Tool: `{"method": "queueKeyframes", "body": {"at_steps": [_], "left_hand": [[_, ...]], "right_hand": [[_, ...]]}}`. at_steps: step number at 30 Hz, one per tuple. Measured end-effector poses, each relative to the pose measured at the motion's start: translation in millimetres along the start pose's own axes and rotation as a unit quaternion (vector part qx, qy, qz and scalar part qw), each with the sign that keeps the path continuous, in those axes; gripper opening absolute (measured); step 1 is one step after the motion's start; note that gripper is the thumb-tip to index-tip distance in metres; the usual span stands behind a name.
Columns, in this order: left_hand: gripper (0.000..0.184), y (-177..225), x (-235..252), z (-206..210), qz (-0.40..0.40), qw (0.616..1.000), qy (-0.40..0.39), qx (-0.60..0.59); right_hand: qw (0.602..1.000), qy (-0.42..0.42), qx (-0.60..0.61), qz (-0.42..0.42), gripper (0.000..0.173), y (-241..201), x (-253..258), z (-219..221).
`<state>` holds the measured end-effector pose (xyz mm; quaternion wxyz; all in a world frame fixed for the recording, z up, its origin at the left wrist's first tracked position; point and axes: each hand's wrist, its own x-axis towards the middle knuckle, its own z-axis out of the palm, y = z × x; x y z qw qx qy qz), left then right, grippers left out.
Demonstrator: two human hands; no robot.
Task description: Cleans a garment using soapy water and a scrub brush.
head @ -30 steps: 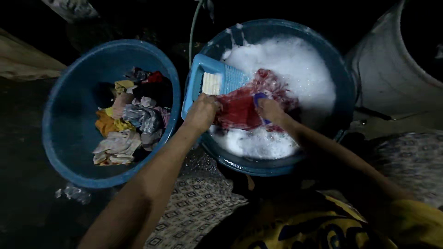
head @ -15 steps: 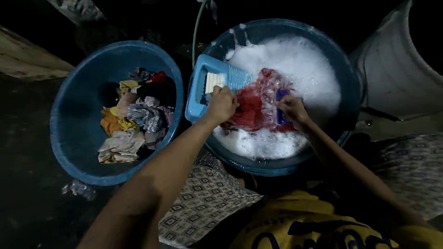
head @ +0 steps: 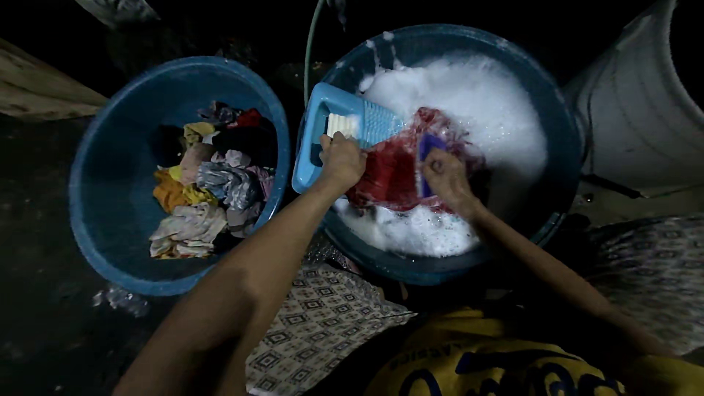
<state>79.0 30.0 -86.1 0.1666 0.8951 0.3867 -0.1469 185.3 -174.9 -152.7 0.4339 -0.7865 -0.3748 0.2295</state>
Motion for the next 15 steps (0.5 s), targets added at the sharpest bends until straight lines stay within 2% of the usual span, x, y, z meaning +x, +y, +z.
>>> {"method": "queueKeyframes", "body": {"at_steps": [2,4,8,9,11,13,15], "left_hand": [[0.034,2,-5,-4,-0.012,1.000,-0.001,-0.007],[0.032,1,-7,-3,-0.017,1.000,0.001,0.013],[0.034,-2,-8,5,-0.017,0.998,0.007,0.067],[0.034,-1,-8,4,-0.019,0.997,0.009,0.071],[0.032,0,-9,3,-0.019,0.998,0.012,0.066],[0.033,-1,-9,1,-0.017,0.997,0.010,0.069],[0.035,-4,-12,6,-0.015,0.996,0.009,0.086]], "right_hand": [[0.998,-0.047,-0.033,-0.038,0.019,-26,7,33],[0.985,-0.137,-0.101,-0.020,0.024,-35,22,52],[0.962,-0.182,-0.181,0.092,0.036,20,59,19],[0.960,-0.181,-0.186,0.109,0.036,18,65,8],[0.969,-0.161,-0.165,0.093,0.031,-24,56,4],[0.977,-0.178,-0.115,0.027,0.028,-70,36,24],[0.970,-0.213,-0.114,0.017,0.029,-65,32,43]]}}
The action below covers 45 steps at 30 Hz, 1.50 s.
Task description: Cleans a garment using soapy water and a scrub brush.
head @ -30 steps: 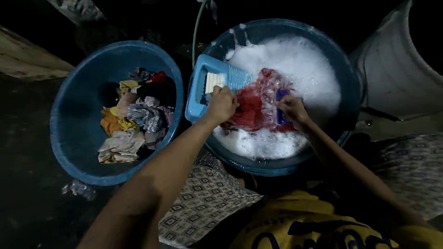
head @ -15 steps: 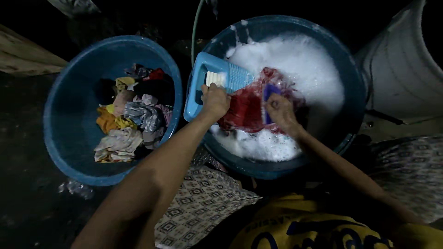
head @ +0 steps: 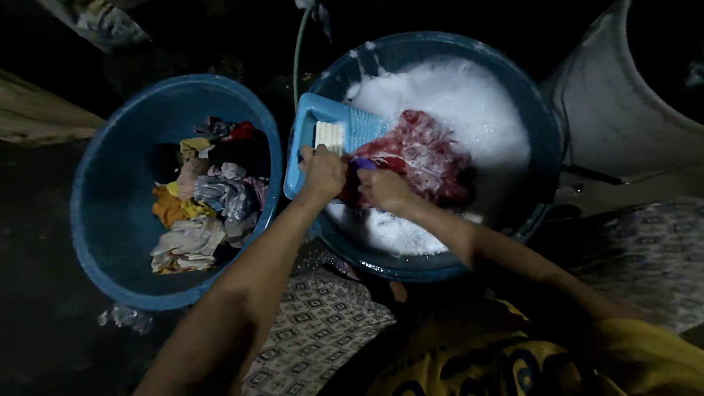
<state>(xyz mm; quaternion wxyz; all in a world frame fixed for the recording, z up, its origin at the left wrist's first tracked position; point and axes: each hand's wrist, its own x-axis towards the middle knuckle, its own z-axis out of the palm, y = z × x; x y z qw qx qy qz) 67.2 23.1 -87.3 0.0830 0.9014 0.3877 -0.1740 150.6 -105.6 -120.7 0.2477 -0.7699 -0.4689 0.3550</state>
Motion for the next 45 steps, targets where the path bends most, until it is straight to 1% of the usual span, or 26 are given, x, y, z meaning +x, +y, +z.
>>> {"method": "queueKeyframes", "body": {"at_steps": [3,5,7,9,11,13,15,16,18,20,23,25,26,28,29,30,31,32,34,35,36,38,39,41,43,45], "left_hand": [[0.033,-4,1,2,0.004,1.000,0.018,-0.005],[0.035,-4,3,-2,0.003,1.000,0.021,0.005],[0.033,-1,3,-7,0.004,0.999,0.036,0.005],[0.029,-4,-4,-7,0.023,0.996,0.081,-0.030],[0.033,-7,-19,-8,0.028,0.991,0.113,-0.069],[0.051,-9,-38,-2,0.036,0.991,0.117,-0.048],[0.067,-2,-54,14,0.047,0.994,0.092,0.018],[0.069,2,-56,24,0.058,0.994,0.085,0.049],[0.059,11,-54,38,0.077,0.989,0.074,0.098],[0.043,14,-49,38,0.079,0.989,0.074,0.096],[0.037,16,-50,23,0.039,0.996,0.050,-0.067],[0.035,18,-53,16,0.007,0.967,0.046,-0.249],[0.037,16,-52,18,-0.009,0.932,0.049,-0.360],[0.037,13,-46,29,-0.056,0.810,0.069,-0.579],[0.035,12,-42,29,-0.084,0.755,0.089,-0.644],[0.036,9,-39,25,-0.105,0.731,0.099,-0.667],[0.039,1,-38,18,-0.110,0.742,0.101,-0.653],[0.040,-8,-35,11,-0.100,0.787,0.105,-0.599],[0.039,-25,-37,-6,-0.055,0.905,0.119,-0.404],[0.036,-29,-40,-13,-0.041,0.936,0.122,-0.326],[0.035,-30,-43,-16,-0.040,0.949,0.117,-0.289],[0.035,-28,-45,-19,-0.056,0.958,0.093,-0.264],[0.036,-27,-44,-20,-0.061,0.960,0.085,-0.260],[0.036,-27,-43,-24,-0.068,0.960,0.080,-0.261],[0.038,-34,-44,-30,-0.077,0.956,0.091,-0.268],[0.040,-56,-52,-32,-0.084,0.957,0.102,-0.258]], "right_hand": [[0.996,0.025,-0.057,0.072,0.040,65,31,-21],[0.990,0.008,-0.071,0.122,0.038,86,39,-49],[0.994,0.000,-0.032,0.108,0.035,78,31,-72],[0.994,0.049,0.052,0.078,0.029,72,10,-83],[0.993,0.078,0.085,0.022,0.022,71,-18,-86],[0.995,0.021,0.065,-0.076,0.015,77,-48,-74],[0.984,-0.127,0.009,-0.127,0.017,87,-67,-39],[0.969,-0.205,-0.039,-0.134,0.022,91,-68,-19],[0.944,-0.279,-0.122,-0.130,0.027,100,-63,18],[0.937,-0.288,-0.165,-0.108,0.031,107,-50,41],[0.934,-0.290,-0.206,-0.042,0.041,107,-43,56],[0.929,-0.295,-0.225,-0.003,0.040,104,-47,59],[0.926,-0.298,-0.232,0.000,0.039,103,-49,60],[0.929,-0.308,-0.207,-0.003,0.040,101,-50,52],[0.939,-0.310,-0.150,0.007,0.040,100,-50,43],[0.949,-0.308,-0.064,0.022,0.038,100,-51,32],[0.949,-0.311,0.032,0.038,0.035,103,-54,17],[0.943,-0.313,0.113,0.030,0.028,108,-58,1],[0.915,-0.297,0.270,-0.048,0.021,126,-63,-24],[0.902,-0.259,0.336,-0.084,0.023,127,-65,-32],[0.895,-0.191,0.391,-0.103,0.022,120,-67,-37],[0.887,0.021,0.449,-0.105,0.014,79,-58,-30],[0.888,0.116,0.433,-0.106,0.010,48,-48,-19],[0.914,0.205,0.325,-0.129,0.021,-11,-21,9],[0.962,0.172,0.168,-0.131,0.022,-40,1,32],[0.984,0.124,0.064,-0.111,0.028,-10,10,35]]}}
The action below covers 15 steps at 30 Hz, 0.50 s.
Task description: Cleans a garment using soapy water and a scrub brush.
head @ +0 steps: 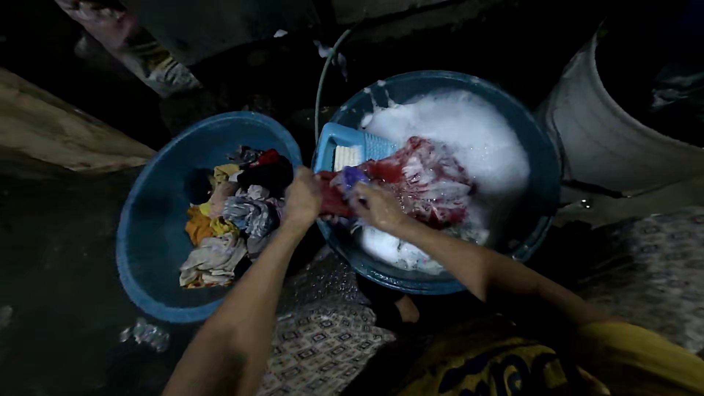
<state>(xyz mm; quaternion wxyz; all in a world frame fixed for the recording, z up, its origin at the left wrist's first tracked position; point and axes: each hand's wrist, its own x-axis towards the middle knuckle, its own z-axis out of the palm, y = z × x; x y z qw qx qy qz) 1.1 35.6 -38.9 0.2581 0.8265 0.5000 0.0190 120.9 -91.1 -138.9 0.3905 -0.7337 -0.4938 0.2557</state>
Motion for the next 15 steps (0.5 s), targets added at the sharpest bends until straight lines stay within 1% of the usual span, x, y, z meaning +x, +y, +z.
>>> {"method": "queueKeyframes", "body": {"at_steps": [1,2,3,4,5,6,7,8,9,10,11,12,13,14,15], "left_hand": [[0.040,-13,-1,-8,-0.001,1.000,0.008,0.001],[0.039,-23,-1,-14,0.002,1.000,0.013,0.007],[0.039,-29,1,-19,0.007,1.000,0.012,0.019],[0.038,-30,3,-19,0.012,0.999,0.004,0.031],[0.037,-30,4,-17,0.015,0.999,-0.009,0.040],[0.038,-29,6,-17,0.016,0.999,-0.020,0.046],[0.037,-26,8,-22,0.016,0.999,-0.024,0.044],[0.038,-24,7,-28,0.019,0.999,-0.020,0.030],[0.037,-26,3,-37,0.021,1.000,-0.010,0.016],[0.038,-36,1,-49,0.029,1.000,0.005,0.006],[0.039,-54,2,-64,0.038,0.999,0.025,-0.010],[0.040,-73,0,-78,0.034,0.998,0.042,-0.029],[0.040,-94,-4,-89,0.027,0.997,0.062,-0.043],[0.039,-107,-9,-96,0.018,0.996,0.079,-0.045],[0.038,-111,-12,-100,0.003,0.996,0.083,-0.039]], "right_hand": [[0.999,-0.012,-0.026,0.026,0.034,35,-3,-12],[0.997,-0.014,-0.045,0.064,0.035,72,-6,-30],[0.992,-0.019,-0.059,0.106,0.034,97,-6,-51],[0.988,-0.017,-0.067,0.136,0.030,102,-3,-70],[0.988,0.001,-0.061,0.144,0.028,89,-2,-78],[0.989,0.027,-0.042,0.137,0.026,59,-1,-75],[0.993,0.053,-0.010,0.107,0.024,21,2,-62],[0.997,0.051,0.022,0.062,0.021,-19,6,-44],[0.999,0.024,0.043,0.018,0.020,-50,8,-23],[0.998,-0.017,0.052,-0.017,0.022,-65,11,-5],[0.997,-0.041,0.049,-0.037,0.024,-64,13,2],[0.997,-0.049,0.039,-0.040,0.026,-47,14,0],[0.998,-0.050,0.019,-0.023,0.028,-14,13,-7],[0.999,-0.043,-0.005,0.014,0.030,26,11,-19],[0.996,-0.043,-0.041,0.063,0.034,64,9,-37]]}}
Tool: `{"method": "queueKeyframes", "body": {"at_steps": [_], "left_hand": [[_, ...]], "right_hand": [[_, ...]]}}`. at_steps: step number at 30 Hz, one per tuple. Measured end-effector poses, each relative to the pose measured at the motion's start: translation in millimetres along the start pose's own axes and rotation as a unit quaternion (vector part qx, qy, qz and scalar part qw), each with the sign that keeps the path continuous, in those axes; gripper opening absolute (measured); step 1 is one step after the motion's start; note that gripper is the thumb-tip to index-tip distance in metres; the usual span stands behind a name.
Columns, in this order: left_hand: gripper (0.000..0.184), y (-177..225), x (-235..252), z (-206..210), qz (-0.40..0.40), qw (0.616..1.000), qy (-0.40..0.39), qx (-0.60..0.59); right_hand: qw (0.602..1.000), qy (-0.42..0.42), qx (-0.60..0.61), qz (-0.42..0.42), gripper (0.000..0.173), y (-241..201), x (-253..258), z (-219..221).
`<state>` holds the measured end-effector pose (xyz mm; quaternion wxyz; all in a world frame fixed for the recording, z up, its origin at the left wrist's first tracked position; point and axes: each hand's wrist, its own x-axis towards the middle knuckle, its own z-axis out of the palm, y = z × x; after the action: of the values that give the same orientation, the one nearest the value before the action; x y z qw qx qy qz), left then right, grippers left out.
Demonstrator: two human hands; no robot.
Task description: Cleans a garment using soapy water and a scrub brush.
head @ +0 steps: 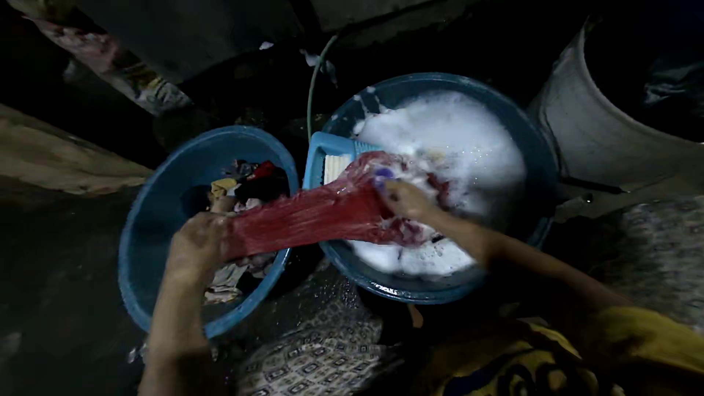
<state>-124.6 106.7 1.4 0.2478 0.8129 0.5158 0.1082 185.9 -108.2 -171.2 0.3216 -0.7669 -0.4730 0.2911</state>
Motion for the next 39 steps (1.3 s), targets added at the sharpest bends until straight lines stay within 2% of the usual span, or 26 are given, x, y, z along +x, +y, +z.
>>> {"method": "queueKeyframes", "body": {"at_steps": [2,3,4,6,8,10,11,13,15,16,18,20,21,22,23,24,26,28,29,32,35,36,37,39], "left_hand": [[0.034,7,-4,0,-0.021,1.000,-0.011,0.006],[0.032,14,-5,2,-0.021,0.999,-0.025,0.004],[0.030,20,-5,4,-0.011,0.999,-0.039,0.003],[0.029,36,-4,9,0.027,0.997,-0.072,0.006],[0.028,46,-9,10,0.069,0.992,-0.107,0.021],[0.028,36,-13,-3,0.069,0.992,-0.098,0.031],[0.031,21,-14,-12,0.053,0.993,-0.099,0.021],[0.033,-1,-25,-24,0.014,0.995,-0.097,0.004],[0.029,15,-28,-22,-0.004,0.995,-0.099,0.017],[0.030,28,-27,-18,-0.019,0.993,-0.108,0.032],[0.033,57,-17,-10,-0.037,0.990,-0.121,0.064],[0.031,71,-7,-2,-0.022,0.990,-0.119,0.069],[0.030,68,-3,-1,-0.011,0.991,-0.110,0.069],[0.030,59,-1,-5,-0.004,0.993,-0.102,0.058],[0.032,47,2,-12,-0.001,0.995,-0.094,0.044],[0.031,34,2,-19,-0.002,0.995,-0.089,0.037],[0.028,28,-7,-28,-0.021,0.996,-0.084,0.022],[0.027,47,-12,-22,-0.026,0.994,-0.094,0.057],[0.028,61,-10,-14,-0.017,0.989,-0.115,0.091],[0.029,108,-10,13,0.021,0.959,-0.166,0.228],[0.041,161,-30,58,0.050,0.936,-0.145,0.316],[0.047,181,-38,80,0.087,0.931,-0.148,0.322],[0.046,196,-42,109,0.151,0.924,-0.155,0.316],[0.037,218,-39,186,0.314,0.884,-0.193,0.288]], "right_hand": [[0.995,0.020,-0.046,0.086,0.035,51,-1,-30],[0.992,0.048,-0.039,0.113,0.030,51,-6,-42],[0.989,0.078,-0.014,0.127,0.027,28,-11,-50],[0.989,0.122,0.053,0.062,0.025,-53,-20,-41],[0.993,0.070,0.079,-0.058,0.022,-122,-14,-1],[0.992,-0.001,0.046,-0.120,0.028,-138,10,23],[0.993,-0.003,0.031,-0.111,0.032,-120,21,21],[1.000,0.013,0.002,-0.017,0.035,-43,41,-3],[0.995,0.025,-0.033,0.093,0.037,29,53,-38],[0.991,0.021,-0.042,0.128,0.037,38,51,-53],[0.993,0.055,-0.046,0.098,0.037,-1,40,-57],[0.996,0.080,0.028,-0.017,0.032,-82,14,-28],[0.996,0.035,0.062,-0.053,0.029,-115,-1,-7],[0.994,-0.024,0.082,-0.071,0.030,-131,-11,11],[0.992,-0.063,0.083,-0.070,0.033,-125,-18,19],[0.994,-0.068,0.073,-0.047,0.035,-102,-22,18],[0.998,-0.052,0.025,0.030,0.035,-21,-21,-2],[0.995,-0.036,-0.036,0.084,0.033,49,-21,-22],[0.991,-0.044,-0.058,0.109,0.034,64,-22,-35],[0.990,-0.036,-0.036,0.135,0.032,61,-22,-75],[0.985,0.084,0.070,0.135,0.027,62,-47,-112],[0.976,0.113,0.108,0.150,0.026,64,-60,-123],[0.967,0.130,0.144,0.166,0.025,69,-74,-128],[0.953,0.115,0.197,0.198,0.025,80,-96,-132]]}}
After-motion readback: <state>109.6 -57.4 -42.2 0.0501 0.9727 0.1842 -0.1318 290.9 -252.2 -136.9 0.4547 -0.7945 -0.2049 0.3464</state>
